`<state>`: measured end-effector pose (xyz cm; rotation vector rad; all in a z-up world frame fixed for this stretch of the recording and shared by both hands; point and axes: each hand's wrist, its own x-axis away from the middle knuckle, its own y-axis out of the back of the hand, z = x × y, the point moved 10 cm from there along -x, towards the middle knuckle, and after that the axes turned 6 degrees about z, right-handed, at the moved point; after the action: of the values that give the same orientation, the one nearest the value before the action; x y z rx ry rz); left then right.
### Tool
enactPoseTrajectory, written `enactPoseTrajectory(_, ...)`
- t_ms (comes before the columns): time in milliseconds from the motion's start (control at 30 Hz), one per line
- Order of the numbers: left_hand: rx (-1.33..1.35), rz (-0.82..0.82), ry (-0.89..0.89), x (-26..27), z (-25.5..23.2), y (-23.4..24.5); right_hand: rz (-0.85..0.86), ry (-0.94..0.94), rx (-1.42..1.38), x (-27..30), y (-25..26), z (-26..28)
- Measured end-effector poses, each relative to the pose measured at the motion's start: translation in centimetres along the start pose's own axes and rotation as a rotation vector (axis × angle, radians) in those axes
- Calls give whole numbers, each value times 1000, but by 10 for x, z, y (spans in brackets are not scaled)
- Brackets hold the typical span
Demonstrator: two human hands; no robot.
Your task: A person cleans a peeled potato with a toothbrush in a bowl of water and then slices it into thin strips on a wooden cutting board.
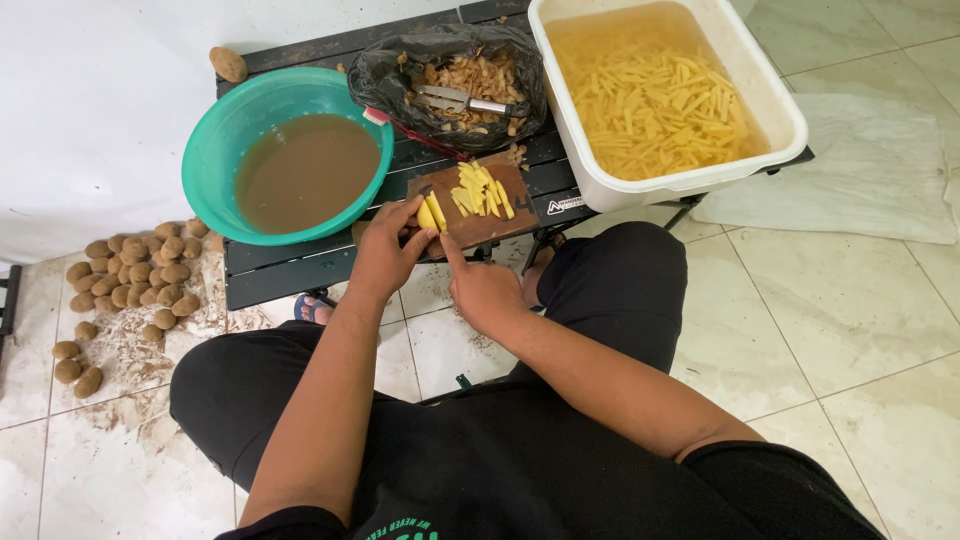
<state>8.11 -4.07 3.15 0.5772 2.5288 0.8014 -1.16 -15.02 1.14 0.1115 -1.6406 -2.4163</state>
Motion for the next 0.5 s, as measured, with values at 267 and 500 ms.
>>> enactPoseTrajectory(267, 13, -15, 5, 1, 3, 0, 37, 1, 89, -3, 2, 8)
enactPoseTrajectory(500, 38, -12, 61, 3, 6, -1, 102, -28, 164, 0, 6, 13)
